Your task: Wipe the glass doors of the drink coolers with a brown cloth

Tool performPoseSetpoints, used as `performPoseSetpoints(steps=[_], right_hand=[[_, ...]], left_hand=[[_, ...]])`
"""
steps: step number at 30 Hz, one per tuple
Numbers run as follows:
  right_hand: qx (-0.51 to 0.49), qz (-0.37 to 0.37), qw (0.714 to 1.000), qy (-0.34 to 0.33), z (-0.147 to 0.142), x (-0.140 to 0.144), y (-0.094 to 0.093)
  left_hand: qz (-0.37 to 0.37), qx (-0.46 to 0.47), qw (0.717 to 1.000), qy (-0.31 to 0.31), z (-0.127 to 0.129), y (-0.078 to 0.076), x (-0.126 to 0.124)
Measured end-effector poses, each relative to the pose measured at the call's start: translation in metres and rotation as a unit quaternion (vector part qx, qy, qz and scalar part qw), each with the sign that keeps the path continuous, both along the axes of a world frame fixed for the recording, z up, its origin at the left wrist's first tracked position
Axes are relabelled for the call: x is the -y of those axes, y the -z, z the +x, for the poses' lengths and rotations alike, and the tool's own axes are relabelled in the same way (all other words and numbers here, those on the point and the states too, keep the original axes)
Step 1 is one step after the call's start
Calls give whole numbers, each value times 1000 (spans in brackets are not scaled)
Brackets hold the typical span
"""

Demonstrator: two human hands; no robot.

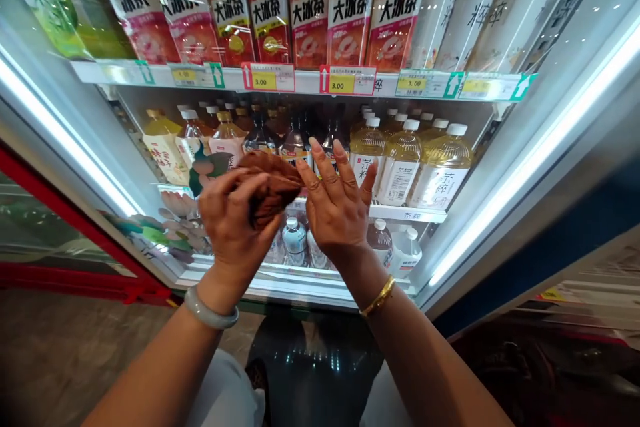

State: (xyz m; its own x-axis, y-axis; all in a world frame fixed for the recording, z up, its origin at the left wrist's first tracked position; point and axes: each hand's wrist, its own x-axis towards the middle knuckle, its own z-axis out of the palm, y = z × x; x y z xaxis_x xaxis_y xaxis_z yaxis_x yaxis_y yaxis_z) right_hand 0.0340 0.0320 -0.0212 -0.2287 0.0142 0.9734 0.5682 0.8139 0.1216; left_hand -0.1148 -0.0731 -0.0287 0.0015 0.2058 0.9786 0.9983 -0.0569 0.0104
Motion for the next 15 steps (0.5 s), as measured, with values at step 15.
performPoseSetpoints(steps=[15], right_hand=[[-2,0,1000,-10,-14,1,3]], left_hand=[[-32,9,997,-70,-5,-6,7]])
